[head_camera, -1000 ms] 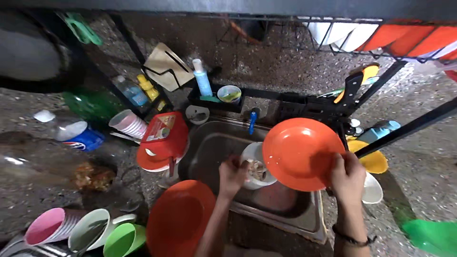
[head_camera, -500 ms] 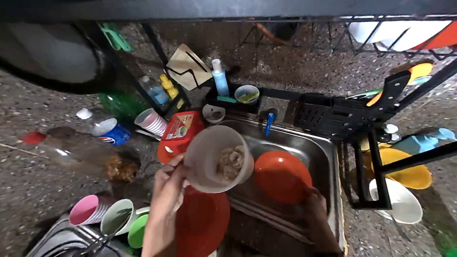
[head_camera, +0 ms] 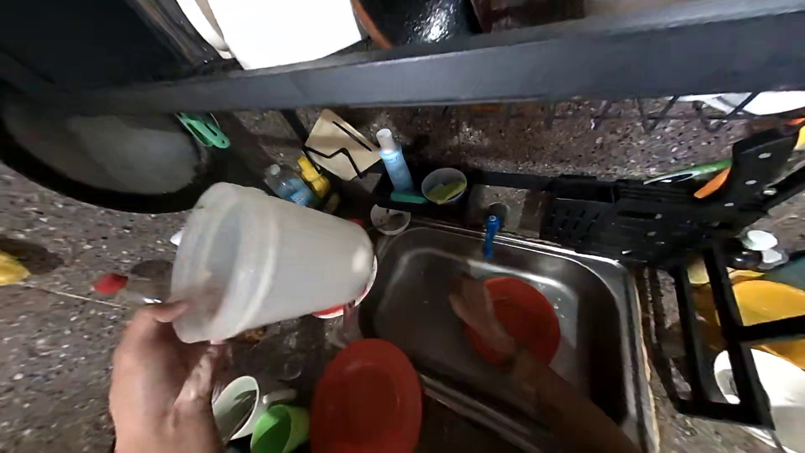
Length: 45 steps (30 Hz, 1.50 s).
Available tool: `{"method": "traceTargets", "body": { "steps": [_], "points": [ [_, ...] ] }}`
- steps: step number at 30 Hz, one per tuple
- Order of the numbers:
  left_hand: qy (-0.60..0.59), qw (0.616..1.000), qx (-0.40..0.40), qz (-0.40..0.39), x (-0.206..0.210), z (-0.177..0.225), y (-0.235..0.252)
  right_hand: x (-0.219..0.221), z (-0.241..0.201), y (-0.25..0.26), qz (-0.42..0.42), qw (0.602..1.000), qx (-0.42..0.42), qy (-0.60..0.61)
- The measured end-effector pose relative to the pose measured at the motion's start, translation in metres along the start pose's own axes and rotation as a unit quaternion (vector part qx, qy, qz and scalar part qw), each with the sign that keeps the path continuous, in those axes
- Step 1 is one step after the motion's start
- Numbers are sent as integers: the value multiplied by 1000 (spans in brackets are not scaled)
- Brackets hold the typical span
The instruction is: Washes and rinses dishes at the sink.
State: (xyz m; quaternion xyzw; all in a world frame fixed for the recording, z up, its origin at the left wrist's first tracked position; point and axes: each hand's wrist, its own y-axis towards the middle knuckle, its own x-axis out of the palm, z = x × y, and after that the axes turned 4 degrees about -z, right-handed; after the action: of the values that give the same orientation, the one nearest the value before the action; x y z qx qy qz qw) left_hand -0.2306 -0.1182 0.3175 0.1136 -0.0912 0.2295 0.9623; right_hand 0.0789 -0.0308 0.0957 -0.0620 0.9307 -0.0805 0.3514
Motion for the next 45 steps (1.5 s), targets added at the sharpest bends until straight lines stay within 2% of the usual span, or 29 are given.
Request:
{"method": "traceTargets", "body": {
  "steps": [3,4,6,7,11,15,19,22,26,30,33,37,41,45],
  "points": [
    [-32,998,-6,46,8,7,13,37,-21,107,-45,963,-11,266],
    [-23,998,-9,56,11,9,17,46,-32,131,-62,938,16,341],
    [0,996,-12,83,21,15,30,48,-64,161,-110,863,80,486],
    [8,996,-12,93,25,16,40,49,-76,172,-117,839,103,521],
    [11,993,7,120,50,-1,69,58,-84,193,-123,823,107,544],
    [-9,991,19,130,61,-27,92,64,-85,194,-125,845,98,510],
    [-34,991,21,129,67,-57,106,54,-75,180,-106,861,118,484],
    [-47,990,16,135,71,-73,120,45,-59,160,-91,854,96,504],
    [-34,992,0,125,74,-95,137,18,-44,112,-75,830,101,544],
    [-21,988,-13,153,82,-113,144,-1,-18,54,-36,831,138,537],
    [7,987,-26,160,86,-120,152,5,14,23,-10,839,140,525],
    [74,983,-66,153,92,-130,170,22,43,-3,1,849,198,490],
    [155,971,-93,155,94,-144,185,39,46,-24,-21,839,214,500],
    [214,961,-111,138,99,-152,181,59,50,-23,-43,870,232,434]
  ]
}}
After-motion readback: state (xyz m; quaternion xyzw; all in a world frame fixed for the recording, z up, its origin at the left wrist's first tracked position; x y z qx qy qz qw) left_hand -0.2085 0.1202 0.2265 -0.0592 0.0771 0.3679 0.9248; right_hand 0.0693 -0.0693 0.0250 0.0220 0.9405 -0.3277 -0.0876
